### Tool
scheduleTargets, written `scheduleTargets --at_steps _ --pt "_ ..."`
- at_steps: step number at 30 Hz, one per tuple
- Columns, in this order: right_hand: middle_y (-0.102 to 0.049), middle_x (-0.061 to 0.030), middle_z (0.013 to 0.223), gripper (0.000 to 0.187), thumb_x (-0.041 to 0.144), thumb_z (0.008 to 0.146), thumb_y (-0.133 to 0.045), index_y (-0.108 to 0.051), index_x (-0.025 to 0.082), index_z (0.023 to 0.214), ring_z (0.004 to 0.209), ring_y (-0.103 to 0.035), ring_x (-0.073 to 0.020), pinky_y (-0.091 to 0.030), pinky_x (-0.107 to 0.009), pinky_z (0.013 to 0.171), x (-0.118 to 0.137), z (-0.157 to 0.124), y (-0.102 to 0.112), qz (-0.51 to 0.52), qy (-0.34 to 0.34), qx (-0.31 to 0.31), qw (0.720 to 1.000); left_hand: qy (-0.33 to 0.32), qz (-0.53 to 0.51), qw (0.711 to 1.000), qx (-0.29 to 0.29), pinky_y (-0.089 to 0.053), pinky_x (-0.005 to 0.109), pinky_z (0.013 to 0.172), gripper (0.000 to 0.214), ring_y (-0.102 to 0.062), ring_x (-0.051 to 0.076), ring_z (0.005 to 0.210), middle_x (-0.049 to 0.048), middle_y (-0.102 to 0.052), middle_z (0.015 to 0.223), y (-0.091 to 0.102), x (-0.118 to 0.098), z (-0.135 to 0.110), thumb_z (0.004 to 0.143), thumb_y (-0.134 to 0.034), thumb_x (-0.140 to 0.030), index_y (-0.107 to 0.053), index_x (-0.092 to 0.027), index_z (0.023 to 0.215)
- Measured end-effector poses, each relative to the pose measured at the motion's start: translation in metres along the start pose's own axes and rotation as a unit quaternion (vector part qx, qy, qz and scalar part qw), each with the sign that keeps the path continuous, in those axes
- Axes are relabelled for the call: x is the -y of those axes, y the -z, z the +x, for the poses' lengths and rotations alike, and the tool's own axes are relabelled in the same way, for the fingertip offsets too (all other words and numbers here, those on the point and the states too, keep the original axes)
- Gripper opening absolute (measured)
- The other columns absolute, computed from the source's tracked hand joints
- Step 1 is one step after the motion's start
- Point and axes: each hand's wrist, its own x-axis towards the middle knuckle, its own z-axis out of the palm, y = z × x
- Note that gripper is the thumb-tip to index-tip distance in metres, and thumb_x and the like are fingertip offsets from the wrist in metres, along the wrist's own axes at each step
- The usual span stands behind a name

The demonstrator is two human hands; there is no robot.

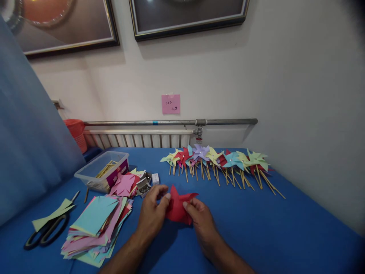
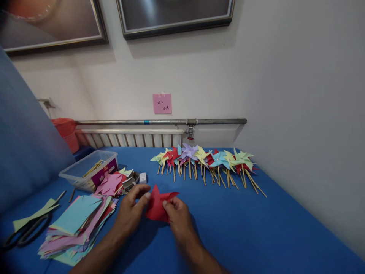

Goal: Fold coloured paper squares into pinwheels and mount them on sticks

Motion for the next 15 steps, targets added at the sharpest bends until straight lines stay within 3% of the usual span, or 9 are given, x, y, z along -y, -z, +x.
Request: scheduleTargets --at_steps 2,4,8,15 --pt "-0.075 -0.0023 0.075 0.037 0.057 0.076 -0.083 -0.073 0.022 0.082 0.066 -0.064 -0.0200 -0.050 -0.031 0.067 0.000 0.001 0.000 -0.008 -0.006 -0.002 1.000 0.122 -0.133 0.982 0.056 -0.056 0.036 0.077 0.039 -0.072 0.025 0.082 0.0095 -0.077 0.094 -0.003 0.005 0.004 0.075 -0.081 -0.041 -0.072 -0.016 0.105" --pt "-0.071 -0.0003 0.069 0.036 0.055 0.072 -0.085 -0.070 0.022 0.075 0.061 -0.060 -0.0177 -0.048 -0.029 0.063 0.000 0.003 0.000 -0.017 -0.005 -0.008 1.000 0.182 -0.238 0.948 0.106 -0.055 0.032 0.071 0.053 -0.070 0.021 0.073 0.0070 -0.077 0.088 -0.009 0.012 0.005 0.064 -0.090 -0.040 -0.072 -0.015 0.107" --pt "-0.063 0.0037 0.060 0.036 0.053 0.071 -0.084 -0.064 0.022 0.071 0.053 -0.050 -0.0135 -0.040 -0.026 0.056 -0.004 0.005 0.000 -0.046 -0.009 -0.008 0.999 0.214 -0.292 0.928 0.090 -0.047 0.023 0.059 0.060 -0.062 0.014 0.058 -0.0014 -0.071 0.073 -0.019 0.028 0.001 0.051 -0.096 -0.034 -0.071 -0.016 0.103" --pt "-0.067 0.0019 0.065 0.034 0.056 0.080 -0.075 -0.064 0.024 0.075 0.061 -0.058 -0.0169 -0.044 -0.027 0.059 -0.010 0.000 0.003 -0.109 -0.007 0.032 0.993 0.225 -0.273 0.934 0.055 -0.044 0.022 0.056 0.061 -0.058 0.011 0.056 -0.0030 -0.069 0.072 -0.017 0.027 0.002 0.050 -0.097 -0.032 -0.072 -0.015 0.103"
